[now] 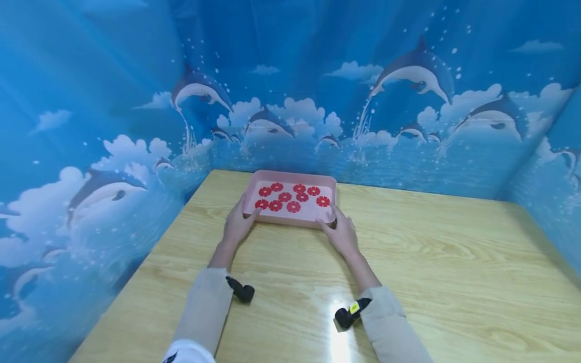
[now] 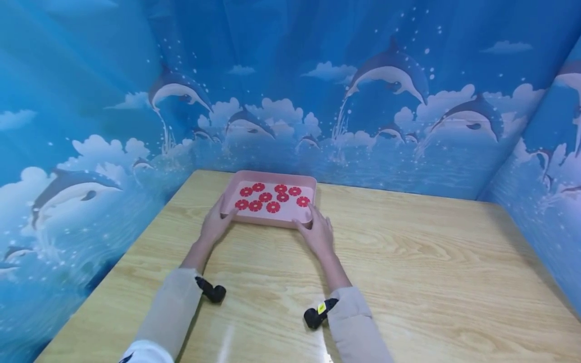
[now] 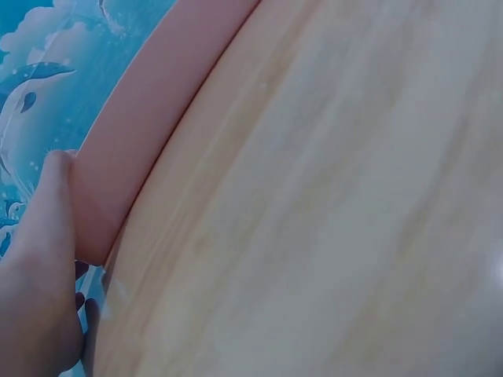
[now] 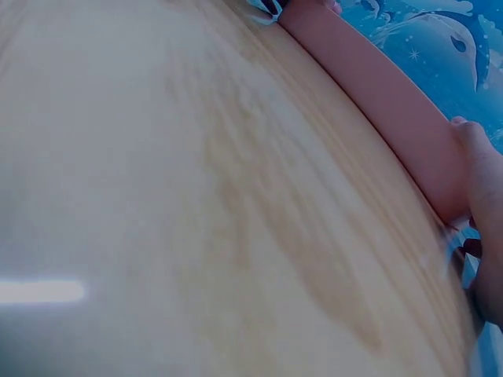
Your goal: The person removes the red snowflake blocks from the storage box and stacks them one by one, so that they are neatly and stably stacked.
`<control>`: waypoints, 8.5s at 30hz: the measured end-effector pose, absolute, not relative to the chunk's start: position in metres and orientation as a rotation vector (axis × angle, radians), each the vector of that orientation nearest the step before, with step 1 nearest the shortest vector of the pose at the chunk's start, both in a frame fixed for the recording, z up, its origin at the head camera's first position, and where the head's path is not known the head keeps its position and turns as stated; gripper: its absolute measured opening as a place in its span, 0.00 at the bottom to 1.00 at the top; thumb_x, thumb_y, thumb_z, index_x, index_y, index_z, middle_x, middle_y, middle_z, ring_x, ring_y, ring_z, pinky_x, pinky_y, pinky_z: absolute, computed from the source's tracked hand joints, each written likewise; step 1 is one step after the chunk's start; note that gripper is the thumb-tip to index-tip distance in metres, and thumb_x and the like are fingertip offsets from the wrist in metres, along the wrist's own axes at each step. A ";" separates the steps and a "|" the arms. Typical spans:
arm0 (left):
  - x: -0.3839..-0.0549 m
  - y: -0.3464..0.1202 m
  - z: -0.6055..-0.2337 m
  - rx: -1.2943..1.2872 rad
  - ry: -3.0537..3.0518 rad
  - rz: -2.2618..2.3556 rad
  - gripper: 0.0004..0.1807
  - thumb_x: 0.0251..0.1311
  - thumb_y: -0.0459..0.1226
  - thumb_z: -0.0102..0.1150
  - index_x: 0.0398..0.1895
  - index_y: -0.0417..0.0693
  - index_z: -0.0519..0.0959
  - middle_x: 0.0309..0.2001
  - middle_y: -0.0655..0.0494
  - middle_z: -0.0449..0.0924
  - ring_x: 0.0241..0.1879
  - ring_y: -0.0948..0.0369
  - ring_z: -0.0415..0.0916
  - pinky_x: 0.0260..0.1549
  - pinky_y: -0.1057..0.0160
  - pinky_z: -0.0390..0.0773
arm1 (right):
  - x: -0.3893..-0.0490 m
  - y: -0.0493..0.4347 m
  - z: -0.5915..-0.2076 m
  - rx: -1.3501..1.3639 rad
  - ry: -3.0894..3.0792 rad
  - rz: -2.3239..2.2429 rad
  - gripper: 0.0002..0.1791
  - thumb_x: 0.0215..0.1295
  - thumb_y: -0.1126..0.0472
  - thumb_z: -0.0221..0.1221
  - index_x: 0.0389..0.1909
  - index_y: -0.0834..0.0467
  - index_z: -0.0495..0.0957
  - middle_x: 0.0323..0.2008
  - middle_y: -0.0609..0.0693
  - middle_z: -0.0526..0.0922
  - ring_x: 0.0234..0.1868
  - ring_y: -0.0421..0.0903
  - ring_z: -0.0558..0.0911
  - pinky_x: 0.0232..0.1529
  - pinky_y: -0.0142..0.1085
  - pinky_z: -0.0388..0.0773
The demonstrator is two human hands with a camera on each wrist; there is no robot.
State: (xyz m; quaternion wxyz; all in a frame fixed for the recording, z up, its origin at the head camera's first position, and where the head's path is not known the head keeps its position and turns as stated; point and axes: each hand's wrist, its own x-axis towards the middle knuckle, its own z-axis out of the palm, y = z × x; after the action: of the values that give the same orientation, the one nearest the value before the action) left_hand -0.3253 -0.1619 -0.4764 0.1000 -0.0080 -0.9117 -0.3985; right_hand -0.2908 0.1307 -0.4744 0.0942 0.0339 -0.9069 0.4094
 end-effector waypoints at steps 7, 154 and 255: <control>-0.317 -0.156 -0.475 -0.037 -2.687 -1.173 0.41 0.61 0.54 0.50 0.72 0.48 0.48 0.69 0.48 0.51 0.66 0.51 0.49 0.62 0.51 0.52 | -0.284 0.137 -0.476 0.099 -2.694 1.231 0.39 0.61 0.43 0.55 0.69 0.56 0.55 0.66 0.55 0.58 0.66 0.54 0.56 0.66 0.47 0.42; -0.154 -0.060 -0.481 -0.236 -2.571 -1.125 0.43 0.56 0.52 0.57 0.69 0.40 0.53 0.64 0.42 0.60 0.61 0.46 0.58 0.58 0.46 0.58 | -0.099 0.237 -0.467 0.081 -2.752 1.116 0.40 0.60 0.45 0.58 0.67 0.61 0.56 0.64 0.64 0.58 0.62 0.64 0.59 0.57 0.60 0.58; -0.247 -0.082 -0.472 -0.335 -2.411 -1.678 0.22 0.58 0.25 0.50 0.58 0.36 0.70 0.40 0.43 0.71 0.38 0.51 0.71 0.41 0.57 0.74 | -0.204 0.251 -0.431 0.040 -3.117 0.697 0.21 0.42 0.53 0.69 0.36 0.60 0.77 0.36 0.55 0.69 0.34 0.50 0.69 0.26 0.40 0.72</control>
State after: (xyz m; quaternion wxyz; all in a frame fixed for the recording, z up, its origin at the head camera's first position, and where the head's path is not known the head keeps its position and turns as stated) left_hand -0.2475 -0.0817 -0.4723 0.0921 -0.1128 -0.8120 -0.5652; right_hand -0.2043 0.2514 -0.4315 -0.0261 0.0124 -0.9755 0.2183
